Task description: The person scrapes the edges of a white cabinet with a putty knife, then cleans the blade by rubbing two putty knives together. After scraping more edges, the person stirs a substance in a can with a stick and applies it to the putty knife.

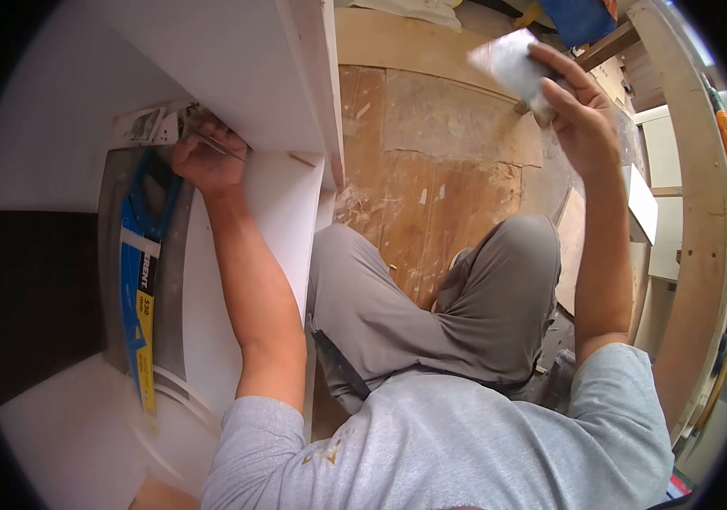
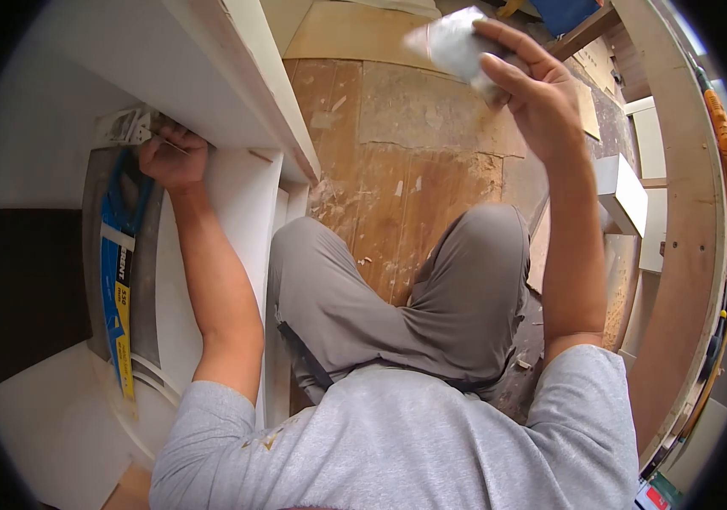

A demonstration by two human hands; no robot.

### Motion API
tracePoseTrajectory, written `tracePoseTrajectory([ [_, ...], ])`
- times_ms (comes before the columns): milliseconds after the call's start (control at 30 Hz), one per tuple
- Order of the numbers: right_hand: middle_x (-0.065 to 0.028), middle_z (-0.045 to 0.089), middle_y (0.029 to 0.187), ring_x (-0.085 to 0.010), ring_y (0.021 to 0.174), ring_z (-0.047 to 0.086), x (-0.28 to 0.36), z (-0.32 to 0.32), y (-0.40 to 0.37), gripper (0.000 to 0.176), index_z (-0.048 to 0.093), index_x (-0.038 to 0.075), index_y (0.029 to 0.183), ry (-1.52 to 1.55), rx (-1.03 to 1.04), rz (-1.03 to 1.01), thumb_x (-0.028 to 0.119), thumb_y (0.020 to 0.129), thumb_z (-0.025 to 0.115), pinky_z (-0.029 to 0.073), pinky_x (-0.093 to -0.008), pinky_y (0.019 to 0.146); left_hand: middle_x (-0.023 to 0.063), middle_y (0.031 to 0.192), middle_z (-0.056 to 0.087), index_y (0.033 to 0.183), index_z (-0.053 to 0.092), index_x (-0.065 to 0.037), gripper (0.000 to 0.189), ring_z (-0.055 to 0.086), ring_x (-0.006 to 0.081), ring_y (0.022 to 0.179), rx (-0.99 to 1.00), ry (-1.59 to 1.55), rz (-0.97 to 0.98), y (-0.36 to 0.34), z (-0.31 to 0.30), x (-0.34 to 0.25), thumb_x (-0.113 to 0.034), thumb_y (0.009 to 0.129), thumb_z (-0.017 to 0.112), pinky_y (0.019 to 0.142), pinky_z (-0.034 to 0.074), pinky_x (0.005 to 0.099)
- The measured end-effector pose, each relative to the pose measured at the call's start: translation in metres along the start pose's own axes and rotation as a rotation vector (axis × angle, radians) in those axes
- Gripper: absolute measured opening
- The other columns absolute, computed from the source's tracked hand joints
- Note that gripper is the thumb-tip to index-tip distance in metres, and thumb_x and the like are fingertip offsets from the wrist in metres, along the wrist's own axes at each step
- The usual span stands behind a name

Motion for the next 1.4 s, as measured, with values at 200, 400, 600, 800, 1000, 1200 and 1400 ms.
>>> tracePoseTrajectory([
  [200,-0.0102,0.077,0.117,-0.0177,0.095,0.075,-0.094,-0.048,0.021,0.059,0.064,0.0,0.144,0.252,0.055,-0.02,0.01,0.088,0.08,0.06,-0.0332,0.086,0.0031,0.095,0.074,0.101,0.076,-0.01,0.023,0.066,0.0138,0.085,0.059,0.005,-0.043,-0.007,-0.006,-0.006,-0.012,0.079,0.074,0.077,0.059,0.0307],
  [400,-0.0018,0.069,0.078,-0.0102,0.065,0.061,-0.239,-0.045,0.0,0.029,0.077,0.008,0.101,-0.084,-0.004,0.329,0.036,0.105,0.071,0.051,-0.0284,0.063,-0.0103,0.084,0.066,0.087,0.068,-0.018,0.011,0.059,0.0005,0.076,-0.012,-0.011,-0.018,-0.011,-0.007,-0.006,-0.017,0.082,0.078,0.068,0.056,0.0197],
  [600,0.0013,0.062,0.07,-0.0086,0.061,0.059,-0.295,-0.027,-0.003,0.04,0.068,0.003,0.084,-0.326,0.088,0.343,0.037,0.104,0.072,0.044,-0.0284,0.057,-0.0006,0.091,0.076,0.089,0.073,-0.012,0.024,0.071,0.0094,0.077,0.119,-0.217,-0.154,0.0,0.003,0.0,-0.021,0.103,0.055,0.067,0.062,0.0245],
  [800,-0.0072,0.078,0.098,-0.0136,0.078,0.074,-0.385,-0.014,-0.025,0.033,0.075,0.005,0.133,0.081,0.194,0.548,0.017,0.102,0.069,0.061,-0.029,0.07,0.002,0.106,0.074,0.101,0.07,-0.009,0.021,0.069,0.0112,0.092,-0.051,-0.523,-0.166,-0.01,-0.006,-0.003,-0.023,0.103,0.055,0.08,0.06,0.0283],
  [1000,-0.0107,0.079,0.106,-0.0173,0.091,0.076,-0.41,0.021,-0.05,0.036,0.073,0.002,0.134,0.252,0.513,0.819,-0.001,0.102,0.057,0.064,-0.0323,0.084,0.0047,0.12,0.072,0.113,0.067,-0.005,0.025,0.068,0.013,0.107,-0.178,-1.752,-0.143,-0.042,-0.012,-0.011,-0.026,0.104,0.055,0.093,0.057,0.0321],
  [1200,-0.0178,0.076,0.123,-0.0278,0.104,0.076,-0.392,0.05,-0.056,0.052,0.063,-0.002,0.144,0.848,0.593,1.028,-0.01,0.092,0.058,0.065,-0.0384,0.092,0.0062,0.127,0.071,0.121,0.065,-0.003,0.03,0.067,0.0147,0.115,-0.069,-1.834,-0.161,-0.058,0.0,-0.017,-0.027,0.104,0.056,0.1,0.056,0.0347],
  [1400,-0.0122,0.075,0.114,-0.0269,0.106,0.074,-0.419,0.073,-0.061,0.048,0.065,0.001,0.135,0.748,0.573,1.035,-0.011,0.089,0.071,0.062,-0.0441,0.097,0.0054,0.117,0.071,0.12,0.065,-0.003,0.029,0.068,0.0158,0.106,0.116,-0.457,-0.095,-0.047,-0.012,-0.023,-0.027,0.105,0.059,0.093,0.057,0.0348],
])
Point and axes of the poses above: each hand's wrist, its own y-axis towards the middle knuckle, its own z-axis out of the palm, x = y × z, the point moved 2 cm from there along y, towards the middle knuckle
